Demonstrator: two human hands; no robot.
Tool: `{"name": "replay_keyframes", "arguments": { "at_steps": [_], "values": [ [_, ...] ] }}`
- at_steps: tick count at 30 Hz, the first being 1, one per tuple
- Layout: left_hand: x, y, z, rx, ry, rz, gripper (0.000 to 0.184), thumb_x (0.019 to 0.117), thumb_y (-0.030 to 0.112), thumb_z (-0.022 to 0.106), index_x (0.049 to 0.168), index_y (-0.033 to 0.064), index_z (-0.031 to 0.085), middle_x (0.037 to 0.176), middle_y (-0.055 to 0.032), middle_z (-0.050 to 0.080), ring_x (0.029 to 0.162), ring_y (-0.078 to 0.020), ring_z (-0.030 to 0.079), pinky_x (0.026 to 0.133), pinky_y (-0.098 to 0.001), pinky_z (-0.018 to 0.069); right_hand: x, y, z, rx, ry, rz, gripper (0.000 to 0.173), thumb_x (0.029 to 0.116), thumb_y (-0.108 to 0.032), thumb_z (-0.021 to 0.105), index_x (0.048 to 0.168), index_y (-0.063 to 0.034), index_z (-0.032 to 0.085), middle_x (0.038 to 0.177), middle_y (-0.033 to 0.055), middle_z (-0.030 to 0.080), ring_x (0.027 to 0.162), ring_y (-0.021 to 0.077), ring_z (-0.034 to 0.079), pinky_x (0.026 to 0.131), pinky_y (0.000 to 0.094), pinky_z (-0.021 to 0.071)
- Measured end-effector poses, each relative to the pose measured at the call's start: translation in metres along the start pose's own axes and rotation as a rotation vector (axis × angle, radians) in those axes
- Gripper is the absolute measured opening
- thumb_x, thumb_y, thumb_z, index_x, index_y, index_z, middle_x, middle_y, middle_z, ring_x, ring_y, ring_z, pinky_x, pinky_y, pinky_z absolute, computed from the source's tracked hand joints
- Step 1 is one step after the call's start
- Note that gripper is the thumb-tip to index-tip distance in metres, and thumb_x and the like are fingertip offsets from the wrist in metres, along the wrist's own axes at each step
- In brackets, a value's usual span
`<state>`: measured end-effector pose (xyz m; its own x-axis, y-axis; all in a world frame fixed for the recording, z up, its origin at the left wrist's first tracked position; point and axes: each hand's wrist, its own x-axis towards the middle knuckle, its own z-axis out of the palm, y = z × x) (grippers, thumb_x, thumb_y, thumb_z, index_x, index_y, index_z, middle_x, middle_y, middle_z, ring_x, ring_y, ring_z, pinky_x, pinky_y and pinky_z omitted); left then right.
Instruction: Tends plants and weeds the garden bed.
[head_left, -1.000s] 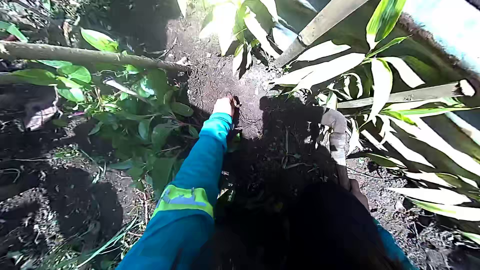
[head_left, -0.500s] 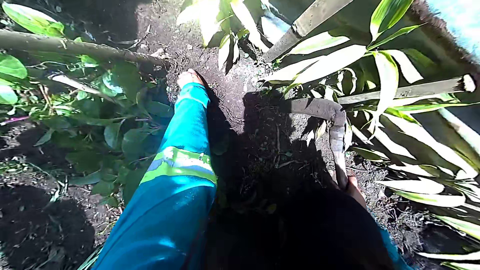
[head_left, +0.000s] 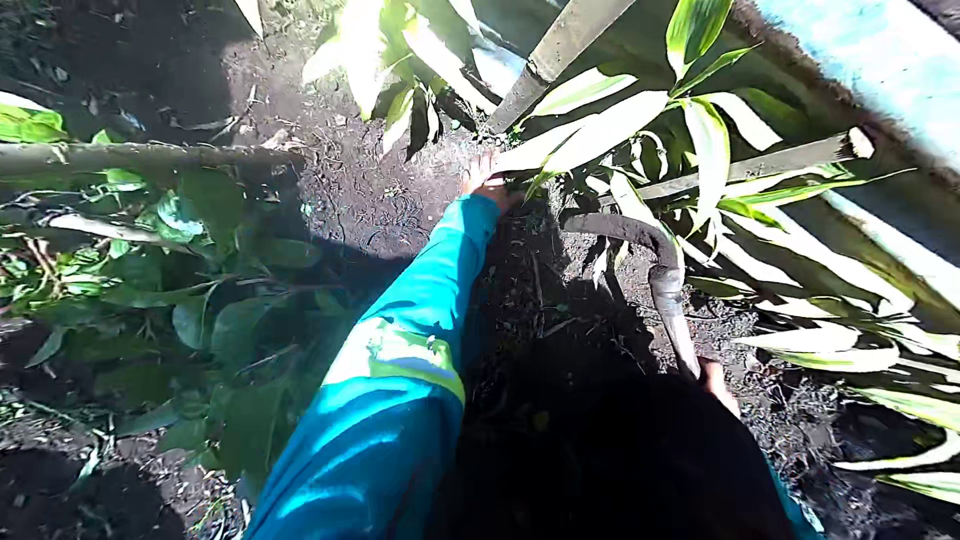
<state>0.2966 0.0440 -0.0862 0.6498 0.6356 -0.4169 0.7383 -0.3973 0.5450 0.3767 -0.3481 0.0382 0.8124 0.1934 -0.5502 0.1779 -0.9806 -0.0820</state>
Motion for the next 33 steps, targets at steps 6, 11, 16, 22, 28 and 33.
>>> {"name": "replay_keyframes", "arguments": {
  "at_steps": [6,11,16,22,28,33],
  "values": [
    [0.009,0.061,0.043,0.086,0.007,-0.059,0.053,0.1066,0.039,0.054,0.14,-0.0015,0.059,0.144,-0.0299,0.057,0.14,-0.0478,0.048,0.117,-0.0658,0.0308,0.0,0.051,0.005,0.077,0.124,-0.029,0.049,0.1005,-0.015,0.065,0.137,0.0138,0.051,0.121,0.0383,0.064,0.109,0.0532,0.066,0.097,0.0658,0.0481],
    [0.007,0.076,0.03,0.031,-0.062,-0.106,0.04,0.1088,0.013,0.044,0.142,-0.005,0.055,0.148,-0.0286,0.053,0.143,-0.0443,0.046,0.117,-0.0609,0.0338,-0.008,0.093,-0.014,-0.006,0.198,-0.15,0.046,0.1009,-0.019,0.064,0.136,0.0099,0.053,0.102,0.0361,0.068,0.089,0.0554,0.068,0.079,0.0723,0.0501],
    [0.003,0.068,0.023,0.022,-0.045,-0.076,0.04,0.111,0.015,0.04,0.145,-0.0023,0.054,0.15,-0.0268,0.053,0.143,-0.0435,0.046,0.119,-0.059,0.0333,0.006,0.109,-0.069,-0.223,0.241,-0.22,0.045,0.1004,-0.021,0.066,0.135,0.0061,0.056,0.108,0.0383,0.067,0.094,0.0608,0.067,0.077,0.0766,0.0485],
    [-0.056,0.064,0.014,0.459,-0.615,0.112,0.056,0.1109,0.043,0.043,0.132,-0.006,0.062,0.135,-0.033,0.061,0.13,-0.0505,0.056,0.106,-0.0703,0.0413,0.029,0.069,-0.132,-0.498,0.154,-0.18,0.046,0.1028,-0.025,0.063,0.136,0.0061,0.054,0.121,0.0413,0.061,0.111,0.0626,0.061,0.088,0.0783,0.0434],
    [-0.002,0.051,0.021,0.298,-0.153,0.294,0.04,0.1066,0.007,0.047,0.146,0.0062,0.056,0.148,-0.0193,0.057,0.136,-0.0424,0.055,0.111,-0.0635,0.0421,0.031,0.015,-0.124,-0.806,0.171,-0.386,0.038,0.1049,-0.015,0.058,0.133,0.0104,0.057,0.112,0.0397,0.064,0.102,0.0589,0.065,0.091,0.0714,0.046],
    [0.019,0.056,0.032,0.057,-0.083,0.217,0.038,0.1112,0.019,0.041,0.139,0.0024,0.061,0.14,-0.025,0.062,0.135,-0.0434,0.055,0.113,-0.0644,0.0378,0.026,0.006,-0.11,-0.878,0.233,-0.432,0.031,0.1023,-0.005,0.058,0.129,0.012,0.06,0.104,0.038,0.066,0.094,0.0559,0.067,0.086,0.0684,0.0492]
  ]
}}
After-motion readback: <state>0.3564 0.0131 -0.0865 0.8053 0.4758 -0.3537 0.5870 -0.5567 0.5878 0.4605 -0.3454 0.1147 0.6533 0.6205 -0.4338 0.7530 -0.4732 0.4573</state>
